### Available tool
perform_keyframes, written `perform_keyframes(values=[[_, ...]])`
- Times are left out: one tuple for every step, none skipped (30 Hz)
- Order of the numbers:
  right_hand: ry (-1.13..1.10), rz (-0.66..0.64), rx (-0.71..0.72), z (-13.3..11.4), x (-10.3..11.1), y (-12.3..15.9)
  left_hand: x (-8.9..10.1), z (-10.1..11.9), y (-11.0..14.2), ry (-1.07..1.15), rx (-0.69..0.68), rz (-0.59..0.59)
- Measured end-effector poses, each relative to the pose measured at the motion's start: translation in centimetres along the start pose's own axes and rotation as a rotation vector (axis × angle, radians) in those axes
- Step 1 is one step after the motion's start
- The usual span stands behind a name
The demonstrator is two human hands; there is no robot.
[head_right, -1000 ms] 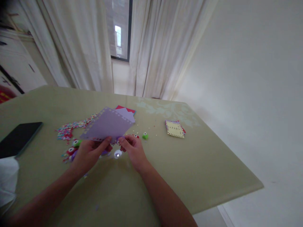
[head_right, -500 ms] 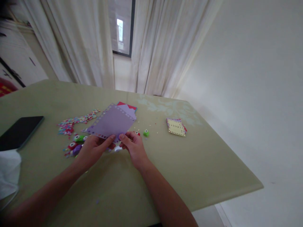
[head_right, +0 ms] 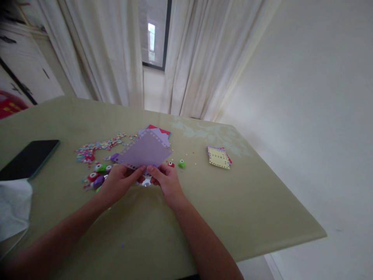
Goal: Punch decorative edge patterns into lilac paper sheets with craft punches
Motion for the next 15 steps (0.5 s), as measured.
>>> perform_keyframes(values=[[0.004,0.0,-0.002,0.03,0.01,-0.01,-0.02,0.03,0.0,0.002,-0.004,-0.003],[0.008,-0.002,-0.005,0.07,0.01,-0.01,-0.03,0.03,-0.01,0.003,-0.011,-0.007],[0.011,-0.004,-0.007,0.1,0.0,0.0,-0.04,-0.01,-0.02,0.004,-0.017,-0.01],[0.013,-0.007,-0.007,0.12,-0.02,0.01,-0.04,-0.09,-0.03,0.004,-0.022,-0.011],[0.015,-0.01,-0.006,0.14,-0.03,0.02,-0.04,-0.19,-0.04,0.003,-0.024,-0.012],[0.015,-0.01,-0.005,0.16,-0.05,0.04,-0.03,-0.31,-0.05,0.0,-0.022,-0.01],[0.014,-0.009,-0.006,0.16,-0.05,0.04,-0.03,-0.43,-0.05,-0.004,-0.018,-0.009],[0.01,-0.005,-0.007,0.15,-0.04,0.04,-0.02,-0.54,-0.05,-0.009,-0.014,-0.011],[0.003,-0.001,-0.011,0.13,-0.02,0.03,-0.03,-0.63,-0.05,-0.013,-0.01,-0.015],[-0.004,0.002,-0.013,0.1,0.02,0.01,-0.03,-0.7,-0.05,-0.014,-0.006,-0.02],[-0.009,0.004,-0.014,0.05,0.06,-0.02,-0.05,-0.74,-0.05,-0.01,-0.005,-0.024],[-0.013,0.004,-0.013,0.0,0.1,-0.04,-0.07,-0.77,-0.07,-0.004,-0.006,-0.028],[-0.014,0.004,-0.009,-0.05,0.13,-0.06,-0.09,-0.78,-0.08,0.002,-0.008,-0.03],[-0.014,0.003,-0.005,-0.1,0.15,-0.07,-0.1,-0.77,-0.1,0.007,-0.012,-0.03],[-0.012,0.001,-0.004,-0.13,0.15,-0.08,-0.11,-0.76,-0.12,0.008,-0.017,-0.031]])
Point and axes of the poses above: each hand's wrist, its own y-axis away from the middle knuckle, its own x-axis out of the back of the hand, z = x × y, the point moved 1 cm from there along -y, towards the middle knuckle, and after that the axes turned 2 degrees about -y, right-handed, at the moved point
